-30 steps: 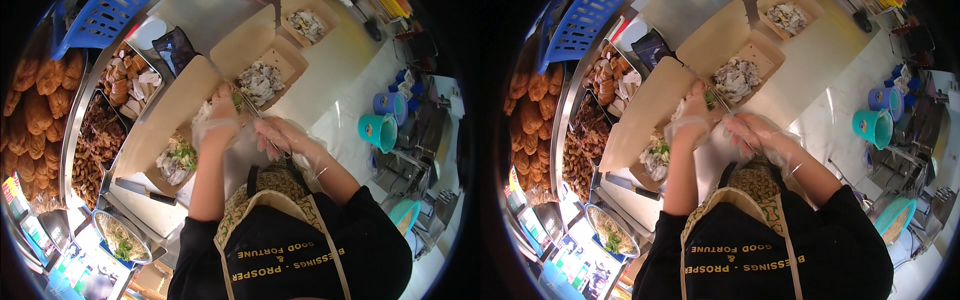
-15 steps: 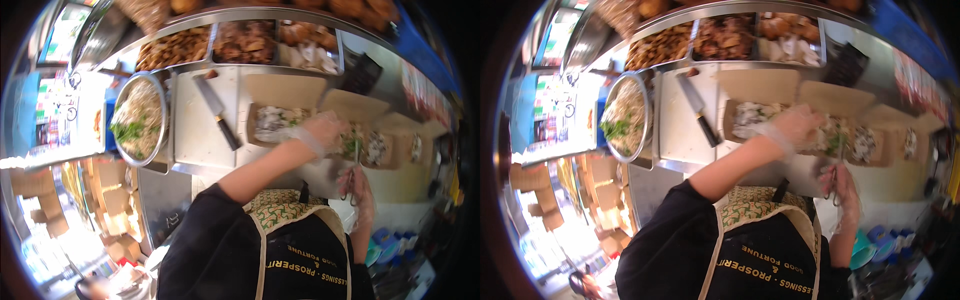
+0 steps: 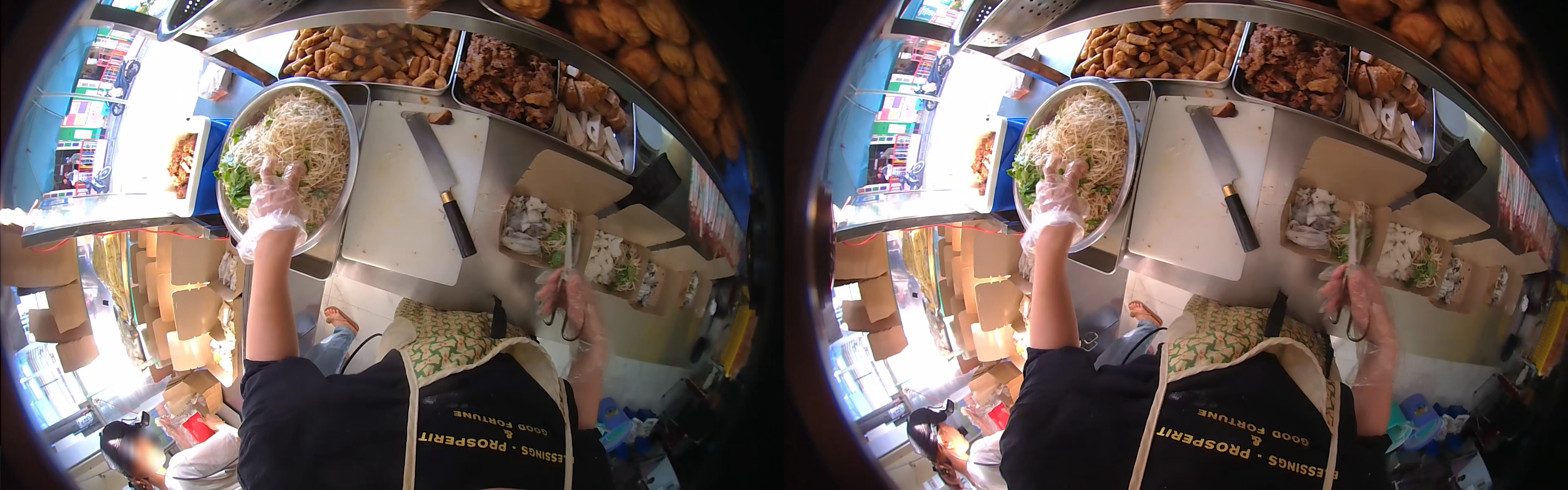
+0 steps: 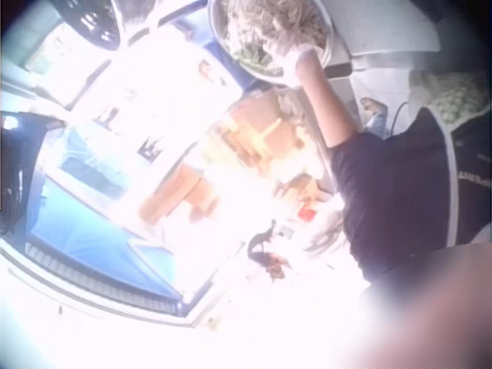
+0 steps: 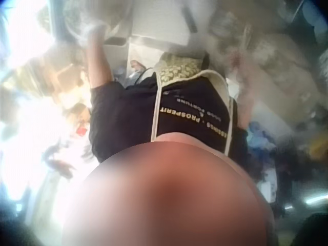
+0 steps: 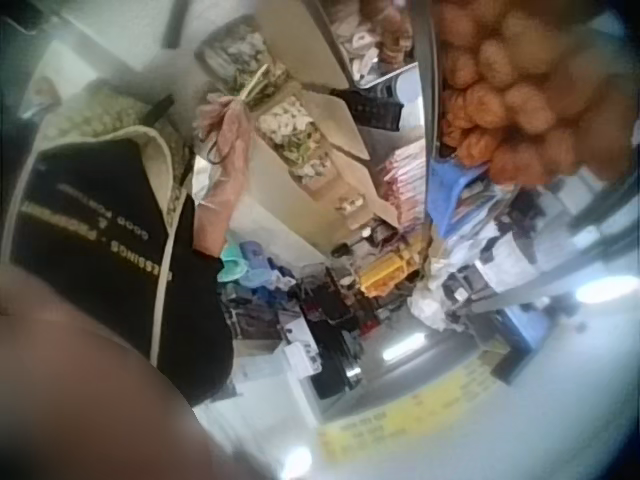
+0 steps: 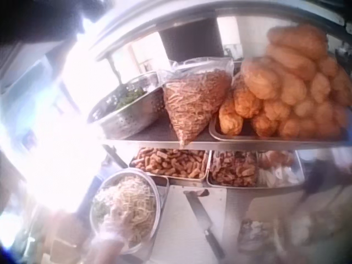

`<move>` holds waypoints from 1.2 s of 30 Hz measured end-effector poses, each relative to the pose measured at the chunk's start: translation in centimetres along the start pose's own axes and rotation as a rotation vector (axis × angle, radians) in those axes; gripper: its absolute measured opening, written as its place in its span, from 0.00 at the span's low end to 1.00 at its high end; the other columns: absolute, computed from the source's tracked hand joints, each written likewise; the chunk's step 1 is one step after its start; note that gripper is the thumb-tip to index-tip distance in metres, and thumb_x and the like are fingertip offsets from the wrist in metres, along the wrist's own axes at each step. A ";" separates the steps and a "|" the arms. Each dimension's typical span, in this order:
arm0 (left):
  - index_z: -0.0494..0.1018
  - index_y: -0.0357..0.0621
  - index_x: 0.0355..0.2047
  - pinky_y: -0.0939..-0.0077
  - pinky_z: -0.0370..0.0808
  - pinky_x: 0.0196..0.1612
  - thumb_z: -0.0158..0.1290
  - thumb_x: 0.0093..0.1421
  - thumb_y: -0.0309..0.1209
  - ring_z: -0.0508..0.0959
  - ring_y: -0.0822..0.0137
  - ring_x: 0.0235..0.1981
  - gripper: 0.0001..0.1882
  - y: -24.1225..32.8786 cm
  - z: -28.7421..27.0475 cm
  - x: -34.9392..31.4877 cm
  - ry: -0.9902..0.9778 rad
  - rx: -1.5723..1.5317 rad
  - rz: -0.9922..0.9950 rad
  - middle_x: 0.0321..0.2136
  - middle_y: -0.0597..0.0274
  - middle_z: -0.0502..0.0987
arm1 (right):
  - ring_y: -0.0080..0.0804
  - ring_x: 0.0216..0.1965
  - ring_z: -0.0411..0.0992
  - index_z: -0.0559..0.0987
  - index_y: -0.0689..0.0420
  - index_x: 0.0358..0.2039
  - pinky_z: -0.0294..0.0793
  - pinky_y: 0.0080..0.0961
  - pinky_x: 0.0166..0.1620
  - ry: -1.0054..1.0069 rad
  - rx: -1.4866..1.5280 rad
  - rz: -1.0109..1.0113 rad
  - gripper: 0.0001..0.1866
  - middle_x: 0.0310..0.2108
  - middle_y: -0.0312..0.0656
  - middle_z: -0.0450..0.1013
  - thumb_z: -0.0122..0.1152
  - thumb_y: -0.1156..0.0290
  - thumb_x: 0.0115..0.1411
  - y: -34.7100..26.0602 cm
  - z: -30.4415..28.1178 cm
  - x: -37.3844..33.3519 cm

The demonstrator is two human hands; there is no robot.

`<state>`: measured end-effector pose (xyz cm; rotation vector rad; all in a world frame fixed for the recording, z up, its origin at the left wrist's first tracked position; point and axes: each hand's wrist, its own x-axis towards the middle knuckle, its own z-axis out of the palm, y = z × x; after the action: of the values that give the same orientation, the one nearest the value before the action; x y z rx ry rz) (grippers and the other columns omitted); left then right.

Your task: The person assembles multiple food orders by placing rice, noodles, greens, and fried items into cardboard boxes. They use scissors to cut greens and a knife to handle ingredients, then place the completed boxes into plastic bags.

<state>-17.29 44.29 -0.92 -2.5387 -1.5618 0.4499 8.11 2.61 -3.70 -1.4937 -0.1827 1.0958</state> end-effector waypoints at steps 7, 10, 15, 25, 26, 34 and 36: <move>0.71 0.46 0.31 0.64 0.72 0.38 0.54 0.47 0.19 0.74 0.56 0.32 0.11 -7.0 -0.5 3.7 -0.030 -0.795 0.109 0.31 0.54 0.74 | 0.25 0.27 0.71 0.74 0.61 0.43 0.73 0.23 0.33 -0.074 -0.051 0.081 0.22 0.32 0.42 0.76 0.47 0.52 0.71 0.0 5.5 0.3; 0.72 0.47 0.36 0.66 0.73 0.37 0.57 0.48 0.20 0.73 0.57 0.31 0.14 -6.5 -2.8 5.7 0.290 -0.460 0.319 0.30 0.57 0.74 | 0.25 0.27 0.71 0.74 0.62 0.43 0.73 0.23 0.33 -0.049 -0.107 0.027 0.22 0.31 0.42 0.76 0.47 0.53 0.71 0.3 6.6 0.7; 0.66 0.61 0.59 0.51 0.67 0.61 0.65 0.50 0.36 0.67 0.35 0.59 0.35 -0.4 0.1 4.4 0.105 -0.335 0.162 0.62 0.39 0.61 | 0.24 0.27 0.71 0.74 0.61 0.42 0.73 0.22 0.33 -0.101 -0.066 0.054 0.22 0.29 0.40 0.75 0.46 0.51 0.71 1.0 7.6 1.8; 0.74 0.49 0.46 0.81 0.72 0.35 0.60 0.57 0.29 0.73 0.76 0.34 0.16 -10.6 1.4 8.7 0.064 -1.327 0.183 0.36 0.71 0.76 | 0.19 0.26 0.69 0.74 0.59 0.41 0.69 0.17 0.32 -0.145 -0.226 0.037 0.24 0.29 0.36 0.74 0.45 0.48 0.71 2.3 8.7 1.1; 0.73 0.49 0.49 0.81 0.72 0.37 0.60 0.58 0.28 0.74 0.75 0.35 0.17 -11.0 1.1 9.1 0.043 -1.263 0.116 0.38 0.69 0.77 | 0.19 0.27 0.69 0.74 0.59 0.41 0.70 0.17 0.32 -0.158 -0.185 0.049 0.24 0.29 0.36 0.74 0.46 0.48 0.71 2.3 8.7 1.0; 0.72 0.39 0.53 0.68 0.67 0.56 0.52 0.62 0.31 0.72 0.63 0.50 0.19 -10.6 -5.3 3.2 0.328 -1.049 -0.042 0.48 0.56 0.74 | 0.23 0.28 0.71 0.74 0.59 0.43 0.71 0.19 0.34 -0.134 -0.151 0.102 0.24 0.31 0.39 0.76 0.46 0.48 0.71 3.8 5.0 -0.7; 0.69 0.37 0.53 0.67 0.67 0.53 0.49 0.63 0.32 0.71 0.65 0.49 0.19 -7.4 -7.8 0.6 0.259 -1.223 0.138 0.44 0.59 0.73 | 0.23 0.28 0.71 0.75 0.59 0.43 0.71 0.19 0.34 -0.136 -0.058 0.148 0.23 0.31 0.39 0.75 0.49 0.49 0.70 4.6 2.6 -0.9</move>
<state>-20.85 48.59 8.25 -3.2415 -1.8651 -1.1528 3.65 2.59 -6.73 -1.5035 -0.2024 1.3217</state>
